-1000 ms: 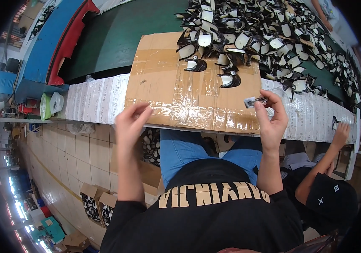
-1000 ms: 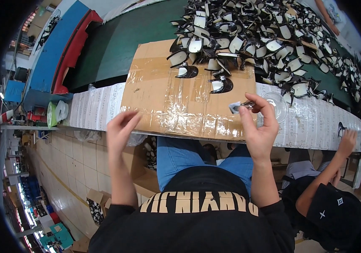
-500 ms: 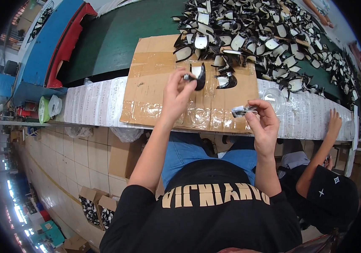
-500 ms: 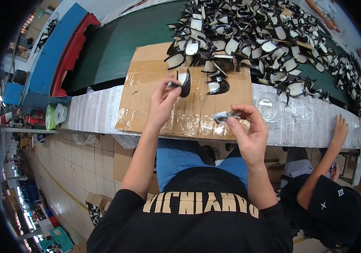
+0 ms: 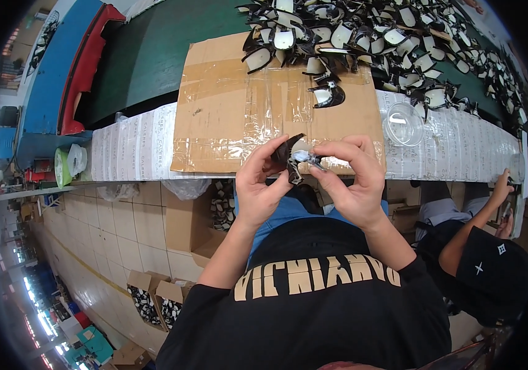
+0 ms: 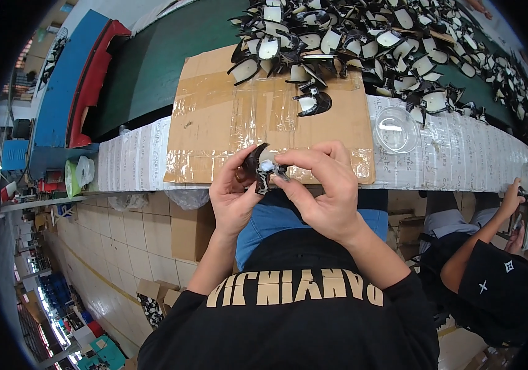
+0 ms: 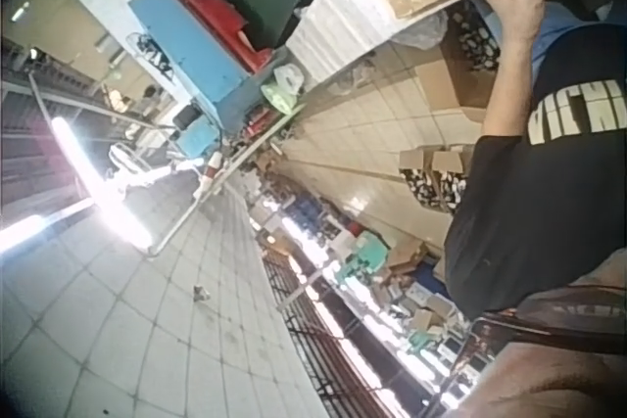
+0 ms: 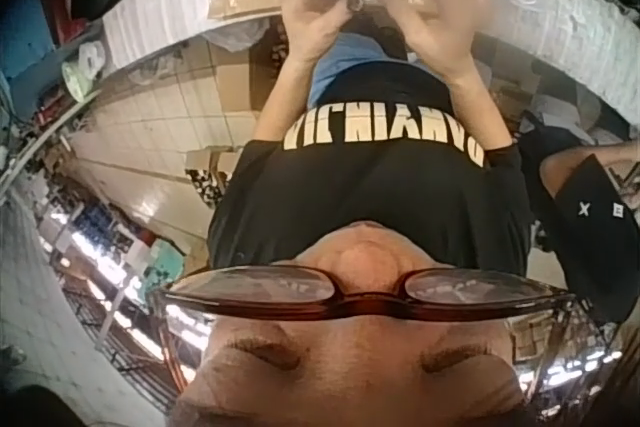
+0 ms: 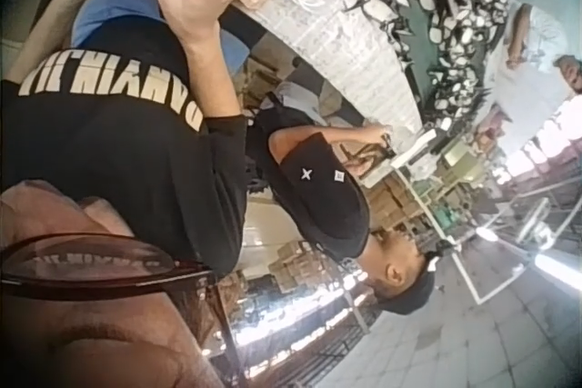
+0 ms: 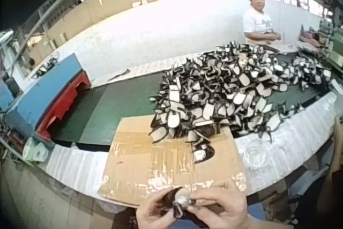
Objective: Assembling and fitting small black shoe components at a factory workbench.
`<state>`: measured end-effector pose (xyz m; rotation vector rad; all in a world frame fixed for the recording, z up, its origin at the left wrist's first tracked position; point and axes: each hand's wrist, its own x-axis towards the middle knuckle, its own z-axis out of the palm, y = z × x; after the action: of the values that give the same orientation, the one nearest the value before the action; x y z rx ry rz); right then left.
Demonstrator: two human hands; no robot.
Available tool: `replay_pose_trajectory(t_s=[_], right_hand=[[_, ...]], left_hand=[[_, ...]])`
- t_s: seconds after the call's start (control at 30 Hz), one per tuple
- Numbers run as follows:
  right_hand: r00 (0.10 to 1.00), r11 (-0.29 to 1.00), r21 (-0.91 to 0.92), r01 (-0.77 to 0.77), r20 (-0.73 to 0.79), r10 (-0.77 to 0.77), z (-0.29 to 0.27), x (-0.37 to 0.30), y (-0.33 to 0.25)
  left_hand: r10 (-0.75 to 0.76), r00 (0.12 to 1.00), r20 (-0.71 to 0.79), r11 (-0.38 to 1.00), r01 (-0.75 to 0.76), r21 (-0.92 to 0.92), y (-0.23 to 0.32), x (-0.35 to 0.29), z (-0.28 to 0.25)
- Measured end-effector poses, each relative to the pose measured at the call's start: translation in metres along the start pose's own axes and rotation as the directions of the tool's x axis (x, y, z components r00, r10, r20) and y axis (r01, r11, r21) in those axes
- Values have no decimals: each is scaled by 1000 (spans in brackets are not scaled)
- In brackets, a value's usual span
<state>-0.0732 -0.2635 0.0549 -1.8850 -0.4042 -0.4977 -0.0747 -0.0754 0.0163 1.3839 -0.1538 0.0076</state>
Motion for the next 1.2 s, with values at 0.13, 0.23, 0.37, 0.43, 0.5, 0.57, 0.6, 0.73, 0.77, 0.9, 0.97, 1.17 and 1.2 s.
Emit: replay_pose_trajectory(t_s=[0.13,0.23,0.37,0.43,0.5,0.57,0.6,0.73,0.77,0.9,0.97,1.17,1.2], right_hand=[[999,997,63,-33,21,32,0,-4,-1],[991,976,173,-130,56,122,-3,-7,-3],[981,934,302,-192,86,174,-13,-10,-8],[980,937,290,-194,18,197,-17,-8,-10],[985,964,206,-167,1,171,-15,-4,-4],[985,970,170,-171,-9,175,-10,-3,0],[984,971,169,-172,-10,176,-8,-3,0],[993,989,81,-121,23,119,-5,-1,4],[995,994,37,-101,10,101,-4,-1,5],[995,996,-12,-92,-38,91,-3,0,8],[994,995,-50,-83,-71,80,-4,2,9],[981,993,-70,-95,-178,81,-6,6,12],[980,993,-72,-96,-179,82,-8,6,12]], left_hand=[[38,999,30,998,-40,58,1,0,0],[33,999,26,996,-35,81,2,2,-1],[-24,1000,9,997,23,77,2,2,-4],[-21,1000,11,995,19,95,2,1,-3],[-17,1000,14,993,15,113,4,1,-2],[-17,999,32,985,11,171,7,0,1],[-17,999,33,985,12,170,8,0,2],[-10,999,41,978,1,210,10,-2,5],[-7,999,37,971,-2,239,10,-3,5],[-5,1000,27,964,-2,266,12,-3,7],[-18,1000,23,964,11,267,14,-3,8],[-67,998,21,974,61,220,13,-4,5],[-68,997,23,974,61,219,13,-4,5]])
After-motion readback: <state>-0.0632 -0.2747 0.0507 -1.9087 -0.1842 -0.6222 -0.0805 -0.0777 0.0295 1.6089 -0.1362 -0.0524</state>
